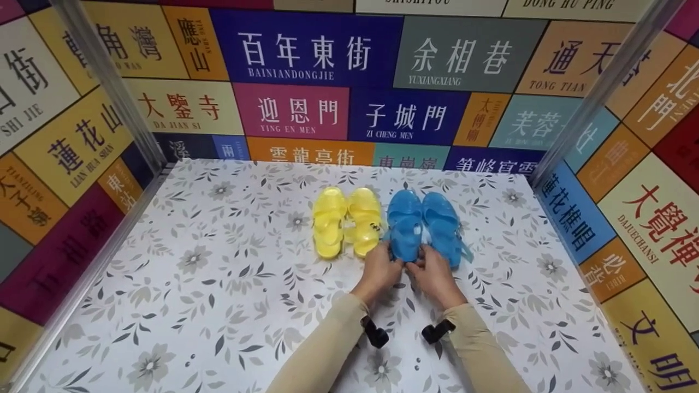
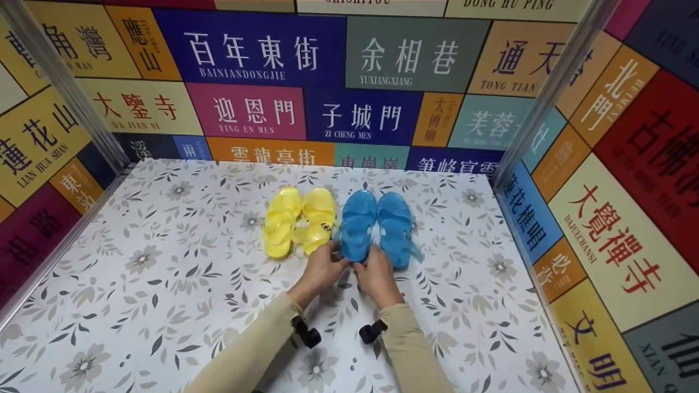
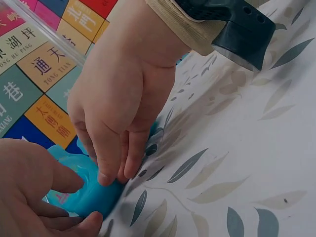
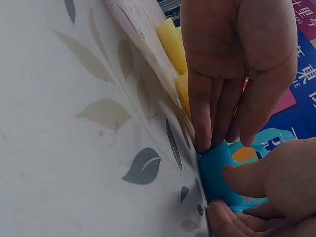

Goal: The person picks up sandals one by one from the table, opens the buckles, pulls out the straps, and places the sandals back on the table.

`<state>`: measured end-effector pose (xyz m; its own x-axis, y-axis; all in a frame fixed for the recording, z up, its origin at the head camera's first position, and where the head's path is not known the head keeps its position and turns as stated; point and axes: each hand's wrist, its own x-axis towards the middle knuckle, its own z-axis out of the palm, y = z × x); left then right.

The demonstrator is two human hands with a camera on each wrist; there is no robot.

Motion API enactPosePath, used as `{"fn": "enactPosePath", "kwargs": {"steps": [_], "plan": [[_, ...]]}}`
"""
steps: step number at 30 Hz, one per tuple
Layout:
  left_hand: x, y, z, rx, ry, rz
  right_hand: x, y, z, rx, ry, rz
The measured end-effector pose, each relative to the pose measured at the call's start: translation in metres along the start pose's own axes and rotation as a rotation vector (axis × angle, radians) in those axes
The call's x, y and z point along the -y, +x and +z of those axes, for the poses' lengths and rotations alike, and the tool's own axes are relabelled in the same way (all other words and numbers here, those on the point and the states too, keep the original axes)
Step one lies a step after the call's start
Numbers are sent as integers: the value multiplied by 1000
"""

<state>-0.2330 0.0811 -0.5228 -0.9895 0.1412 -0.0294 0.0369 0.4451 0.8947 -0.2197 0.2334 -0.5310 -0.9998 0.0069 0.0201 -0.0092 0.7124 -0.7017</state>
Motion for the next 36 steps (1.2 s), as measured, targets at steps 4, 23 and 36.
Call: {"fn": "enactPosePath", "kwargs": {"steps": [4, 23, 36], "plan": [[1, 3, 1, -19, 9, 3, -1, 2, -1, 26, -1, 19], [11, 2, 2, -121, 75, 147, 1, -5, -2, -24, 13, -48], [5, -14, -11, -40, 93, 48, 12, -22, -11, 54, -52, -15]]}}
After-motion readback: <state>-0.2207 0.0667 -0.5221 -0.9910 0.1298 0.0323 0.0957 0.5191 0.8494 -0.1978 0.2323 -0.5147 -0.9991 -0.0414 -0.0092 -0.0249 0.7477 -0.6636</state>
